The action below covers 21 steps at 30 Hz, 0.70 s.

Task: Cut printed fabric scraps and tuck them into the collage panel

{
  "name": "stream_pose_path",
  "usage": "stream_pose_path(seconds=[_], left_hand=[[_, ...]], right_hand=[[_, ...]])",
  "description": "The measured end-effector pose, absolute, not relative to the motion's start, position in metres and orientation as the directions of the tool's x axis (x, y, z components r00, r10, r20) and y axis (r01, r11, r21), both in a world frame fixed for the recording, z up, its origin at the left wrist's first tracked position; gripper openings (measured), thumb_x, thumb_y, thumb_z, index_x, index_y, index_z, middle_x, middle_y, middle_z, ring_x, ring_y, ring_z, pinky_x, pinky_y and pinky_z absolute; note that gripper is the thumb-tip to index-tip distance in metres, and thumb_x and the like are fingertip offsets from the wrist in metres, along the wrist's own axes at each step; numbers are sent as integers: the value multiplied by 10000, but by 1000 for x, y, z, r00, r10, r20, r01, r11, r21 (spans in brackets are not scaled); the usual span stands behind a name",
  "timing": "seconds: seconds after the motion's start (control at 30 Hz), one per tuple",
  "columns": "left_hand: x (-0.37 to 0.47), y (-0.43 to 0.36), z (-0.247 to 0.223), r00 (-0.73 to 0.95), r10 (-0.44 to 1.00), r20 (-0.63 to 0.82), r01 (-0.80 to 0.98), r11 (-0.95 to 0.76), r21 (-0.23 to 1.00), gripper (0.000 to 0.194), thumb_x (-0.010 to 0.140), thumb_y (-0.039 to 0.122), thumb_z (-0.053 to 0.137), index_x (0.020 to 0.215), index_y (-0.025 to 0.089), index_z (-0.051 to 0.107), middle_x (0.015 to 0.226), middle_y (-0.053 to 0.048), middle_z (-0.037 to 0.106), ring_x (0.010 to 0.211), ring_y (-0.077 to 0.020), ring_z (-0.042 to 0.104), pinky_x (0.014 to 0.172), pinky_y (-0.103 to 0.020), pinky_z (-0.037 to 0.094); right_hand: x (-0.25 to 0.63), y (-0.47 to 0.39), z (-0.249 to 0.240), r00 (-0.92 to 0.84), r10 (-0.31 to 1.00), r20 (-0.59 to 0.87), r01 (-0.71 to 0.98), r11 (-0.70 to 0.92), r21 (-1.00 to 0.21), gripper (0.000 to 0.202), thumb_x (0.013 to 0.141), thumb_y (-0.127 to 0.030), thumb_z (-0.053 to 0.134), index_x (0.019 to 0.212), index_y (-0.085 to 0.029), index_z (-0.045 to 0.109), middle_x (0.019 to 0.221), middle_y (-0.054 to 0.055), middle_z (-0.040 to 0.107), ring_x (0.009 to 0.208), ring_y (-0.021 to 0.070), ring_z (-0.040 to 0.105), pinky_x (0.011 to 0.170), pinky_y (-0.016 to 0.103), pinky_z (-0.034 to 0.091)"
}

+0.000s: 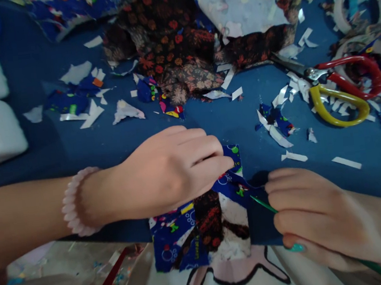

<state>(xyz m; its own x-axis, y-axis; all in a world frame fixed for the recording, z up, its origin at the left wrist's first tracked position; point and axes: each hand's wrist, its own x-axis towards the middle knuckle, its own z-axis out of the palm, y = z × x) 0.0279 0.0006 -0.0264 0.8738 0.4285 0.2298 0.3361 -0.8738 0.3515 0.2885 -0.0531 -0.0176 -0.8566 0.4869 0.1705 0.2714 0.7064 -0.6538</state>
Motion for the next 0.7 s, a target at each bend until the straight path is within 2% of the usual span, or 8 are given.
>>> stream_pose_path(seconds=[0.1,0.23,0.47,0.7], left_hand=[[29,1,-27,872,433,229,336,-868,365,296,1018,133,425,878,168,684,859,-52,699,725,-157,604,609,-302,400],[29,1,-31,876,428,224,333,-870,363,302,1018,137,403,905,172,680,869,-50,698,725,-159,593,621,-303,402],[26,1,-38,860,429,276,324,-878,353,230,1026,172,437,1103,182,654,931,-40,706,806,-164,624,696,-304,441],[26,3,-38,877,417,240,326,-882,339,246,1026,194,437,1125,175,661,959,-50,713,830,-176,641,725,-317,477]], right_hand=[[287,-53,-17,-842,516,159,288,678,-677,440,1071,-236,287,667,-215,459,636,-10,415,609,152,397,634,348,330],[285,-54,-18,-820,549,164,283,637,-717,429,1072,-247,292,668,-211,431,638,-26,356,591,139,329,613,337,314],[287,-56,-18,-838,509,198,273,705,-655,424,1062,-207,301,671,-203,464,639,-19,392,618,146,324,631,345,305],[286,-56,-17,-834,520,186,243,647,-723,414,1050,-183,285,667,-202,443,636,-28,327,601,145,251,568,343,249]])
